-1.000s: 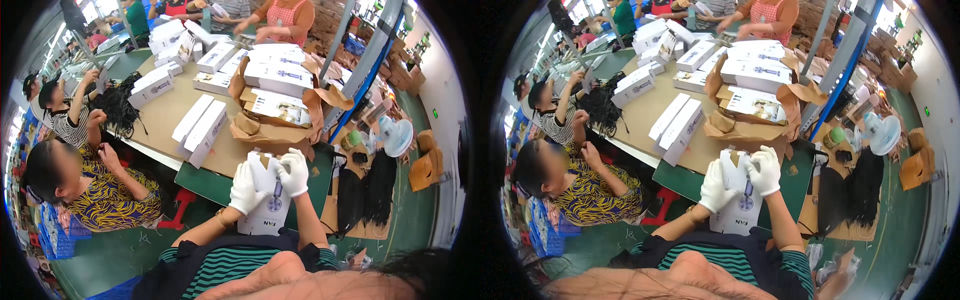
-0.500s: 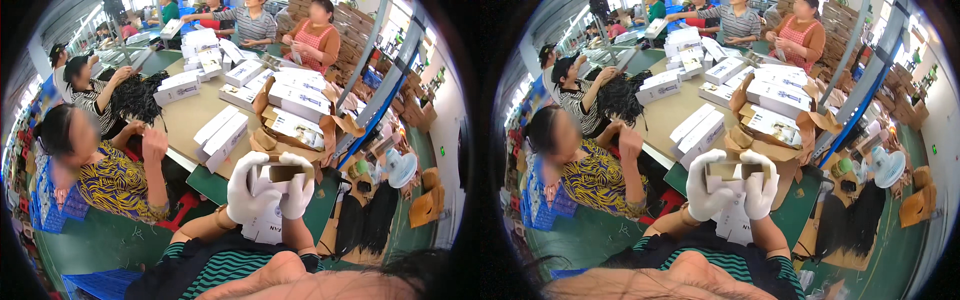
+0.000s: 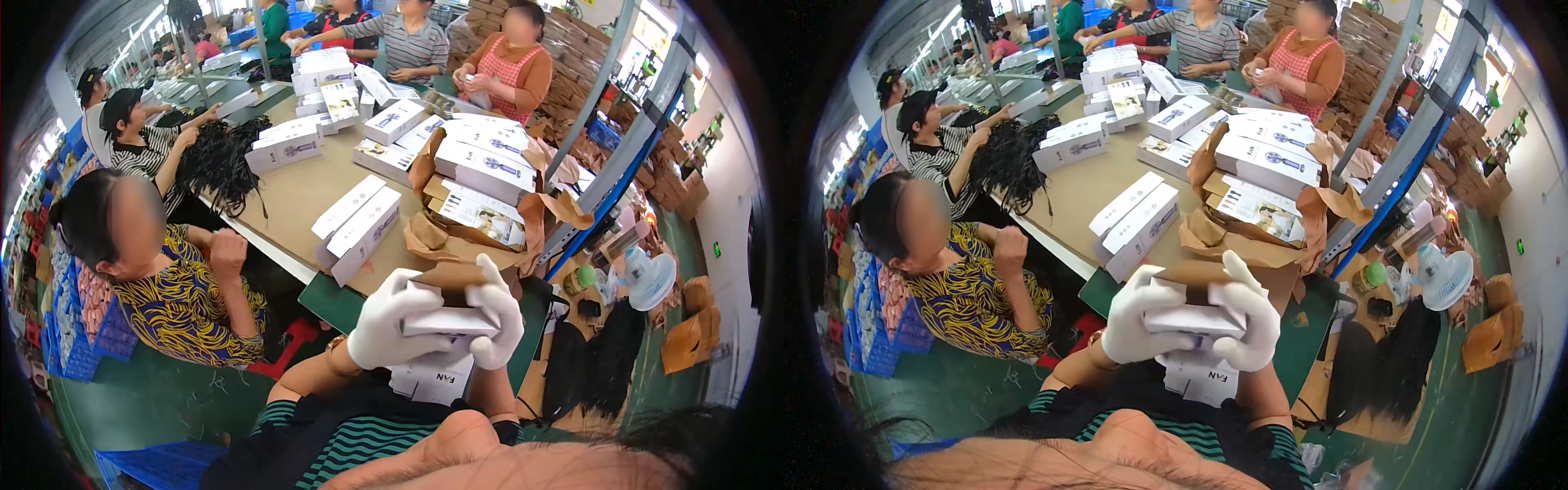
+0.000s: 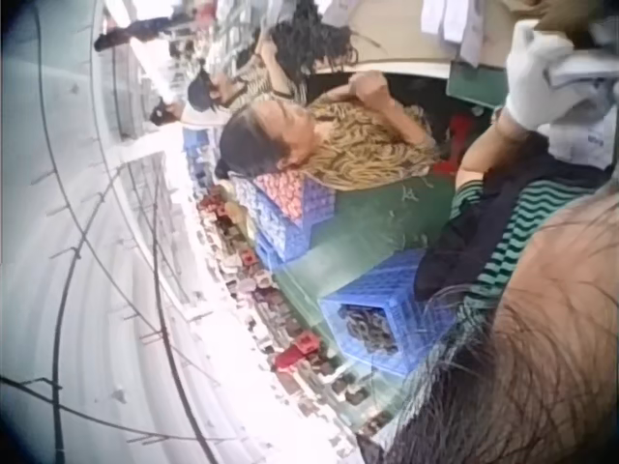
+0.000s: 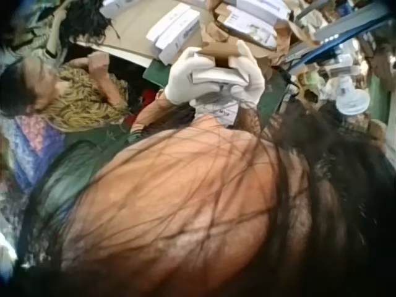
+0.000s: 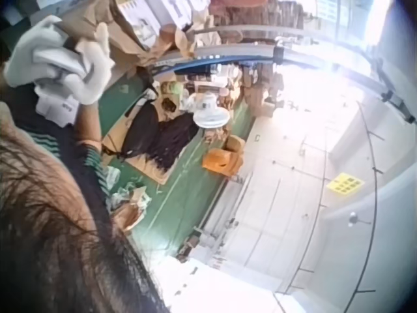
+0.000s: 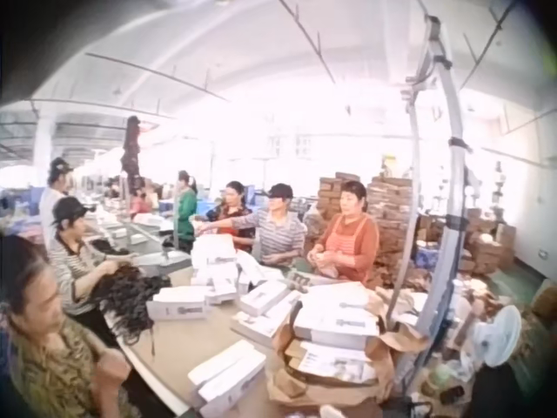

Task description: The person folds flat cardboard packaging sheets into boxes and folds cardboard inserts by hand.

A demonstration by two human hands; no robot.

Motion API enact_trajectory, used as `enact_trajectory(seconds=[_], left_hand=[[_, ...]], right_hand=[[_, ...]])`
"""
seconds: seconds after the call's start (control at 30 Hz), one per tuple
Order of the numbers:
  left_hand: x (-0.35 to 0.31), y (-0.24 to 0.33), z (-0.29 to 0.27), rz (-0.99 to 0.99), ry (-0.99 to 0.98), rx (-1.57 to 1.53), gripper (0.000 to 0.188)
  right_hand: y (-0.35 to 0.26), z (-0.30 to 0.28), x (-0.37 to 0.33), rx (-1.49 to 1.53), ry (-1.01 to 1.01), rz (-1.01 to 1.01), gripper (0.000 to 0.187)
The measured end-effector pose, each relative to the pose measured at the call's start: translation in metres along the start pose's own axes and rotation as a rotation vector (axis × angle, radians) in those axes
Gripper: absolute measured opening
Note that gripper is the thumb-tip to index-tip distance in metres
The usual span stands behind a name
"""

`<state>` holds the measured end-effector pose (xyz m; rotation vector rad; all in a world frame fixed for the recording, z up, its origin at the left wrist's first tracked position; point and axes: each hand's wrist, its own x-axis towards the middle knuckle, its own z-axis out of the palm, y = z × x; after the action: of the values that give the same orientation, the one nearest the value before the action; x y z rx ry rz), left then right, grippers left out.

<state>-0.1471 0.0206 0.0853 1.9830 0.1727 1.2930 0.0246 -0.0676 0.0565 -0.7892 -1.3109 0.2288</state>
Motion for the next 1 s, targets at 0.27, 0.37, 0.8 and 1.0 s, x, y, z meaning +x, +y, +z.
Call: enact_trajectory(seconds=[0.27, 0.37, 0.8, 1.0], left_hand=[[-0.01, -0.016, -0.001, -0.484, 0.092, -0.672, 0.029], [-0.016, -0.027, -0.006, -0.48, -0.01, -0.573, 0.035], [0.025, -0.135, 0.005, -0.517, 0.013, 0.544, 0.084], [0.023, -0.192, -0.017, -0.674, -0.124, 0.869, 0.082]], right_hand=[[0.008, 0.013, 0.002, 0.114, -0.098, 0.109, 0.023], [0.019, 0.011, -0.002, 0.061, -0.159, 0.087, 0.015], [0.102, -0.028, -0.013, -0.798, -0.069, 0.256, 0.038], [0.098, -0.058, -0.079, -1.18, -0.365, 0.388, 0.055]])
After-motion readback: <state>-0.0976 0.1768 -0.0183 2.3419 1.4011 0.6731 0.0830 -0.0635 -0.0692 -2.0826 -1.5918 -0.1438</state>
